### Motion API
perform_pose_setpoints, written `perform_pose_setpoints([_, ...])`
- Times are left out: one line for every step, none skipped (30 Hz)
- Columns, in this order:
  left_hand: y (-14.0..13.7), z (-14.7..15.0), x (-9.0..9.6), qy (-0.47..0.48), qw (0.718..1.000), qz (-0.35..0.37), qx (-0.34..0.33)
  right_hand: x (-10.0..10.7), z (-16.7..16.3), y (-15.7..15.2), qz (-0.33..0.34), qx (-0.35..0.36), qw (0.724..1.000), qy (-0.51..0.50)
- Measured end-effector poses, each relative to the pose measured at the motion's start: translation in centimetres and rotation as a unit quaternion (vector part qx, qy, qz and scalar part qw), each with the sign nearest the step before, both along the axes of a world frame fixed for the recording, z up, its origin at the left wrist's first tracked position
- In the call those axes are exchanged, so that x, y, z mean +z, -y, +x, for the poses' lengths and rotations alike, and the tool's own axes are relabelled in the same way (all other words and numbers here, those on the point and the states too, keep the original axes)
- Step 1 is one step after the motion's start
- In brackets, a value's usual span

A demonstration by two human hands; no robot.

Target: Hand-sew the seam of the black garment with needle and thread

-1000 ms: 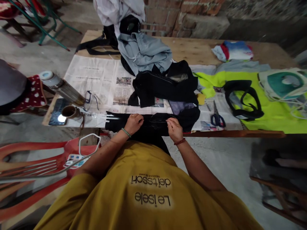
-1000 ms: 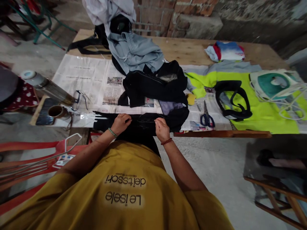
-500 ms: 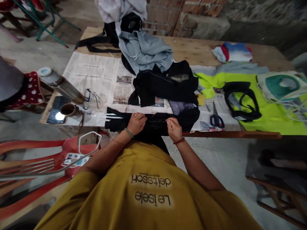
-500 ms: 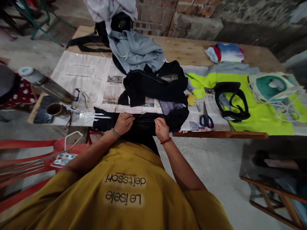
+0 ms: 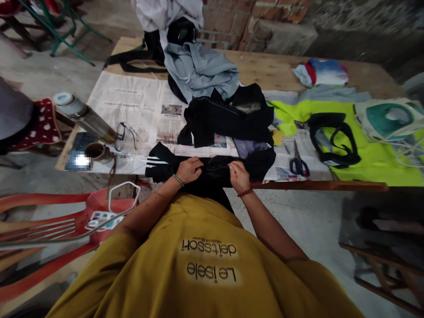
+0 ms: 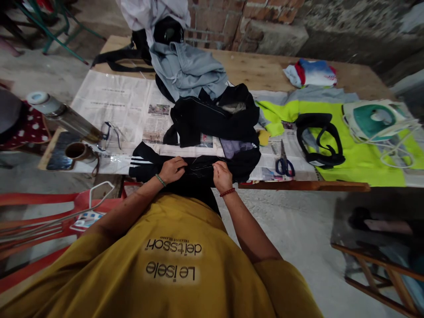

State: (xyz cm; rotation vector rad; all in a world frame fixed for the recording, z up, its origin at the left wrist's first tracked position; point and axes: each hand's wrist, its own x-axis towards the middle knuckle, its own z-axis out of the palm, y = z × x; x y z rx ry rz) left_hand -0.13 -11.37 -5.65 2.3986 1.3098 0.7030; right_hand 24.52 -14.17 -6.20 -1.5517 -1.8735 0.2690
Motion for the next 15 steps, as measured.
perform_pose_setpoints([0.1, 0.0, 0.0, 0.002, 1.0, 0.003, 0.001, 0.0, 0.0, 0.0, 0.001, 0.0, 1.0, 0.002])
perform_pose_setpoints([0.1, 0.0, 0.1, 0.003, 1.0, 0.005, 0.002, 0.0, 0.0, 0.0, 0.003, 0.0, 1.0, 0.004])
perform_pose_setpoints([0.1, 0.0, 0.0, 0.004, 1.0, 0.005, 0.003, 0.0, 0.0, -0.1, 0.006, 0.0, 1.0, 0.005])
perform_pose_setpoints([0.1, 0.0, 0.0, 0.006, 1.0, 0.004, 0.004, 0.0, 0.0, -0.1, 0.007, 0.0, 1.0, 0.006])
perform_pose_setpoints([0.1, 0.0, -0.1, 0.008, 1.0, 0.002, 0.003, 0.1, 0.0, -0.1, 0.008, -0.001, 1.0, 0.005])
perform_pose_setpoints([0.0, 0.0, -0.2, 0.012, 1.0, 0.0, 0.002, 0.1, -0.1, -0.1, 0.007, -0.001, 1.0, 0.002])
perform_pose_setpoints([0.0, -0.1, -0.3, 0.017, 1.0, -0.002, 0.0, 0.1, -0.1, -0.1, 0.004, 0.0, 1.0, -0.001])
perform_pose_setpoints([-0.1, -0.1, -0.4, 0.023, 1.0, -0.003, -0.002, 0.1, -0.2, -0.2, 0.0, 0.001, 1.0, -0.008])
perform_pose_setpoints([-0.2, -0.2, -0.5, 0.029, 1.0, -0.003, -0.005, 0.1, -0.2, -0.2, -0.006, 0.002, 1.0, -0.017])
perform_pose_setpoints([-0.3, -0.2, -0.6, 0.033, 0.999, -0.003, -0.008, 0.2, -0.2, -0.2, -0.014, 0.002, 0.999, -0.033])
perform_pose_setpoints([-0.3, -0.3, -0.6, 0.035, 0.999, -0.002, -0.01, 0.3, -0.1, -0.2, -0.028, 0.0, 0.998, -0.059])
perform_pose_setpoints([-0.3, -0.3, -0.6, 0.035, 0.999, -0.001, -0.012, 0.4, 0.1, -0.1, -0.044, -0.005, 0.994, -0.098])
perform_pose_setpoints([-0.3, -0.3, -0.6, 0.033, 0.999, 0.001, -0.013, 0.6, 0.4, -0.1, -0.06, -0.012, 0.987, -0.149])
perform_pose_setpoints([-0.3, -0.3, -0.6, 0.03, 0.999, 0.002, -0.013, 0.9, 0.8, 0.0, -0.073, -0.016, 0.975, -0.207])
perform_pose_setpoints([-0.3, -0.2, -0.6, 0.027, 1.0, 0.003, -0.012, 1.3, 1.4, 0.1, -0.083, -0.017, 0.96, -0.266])
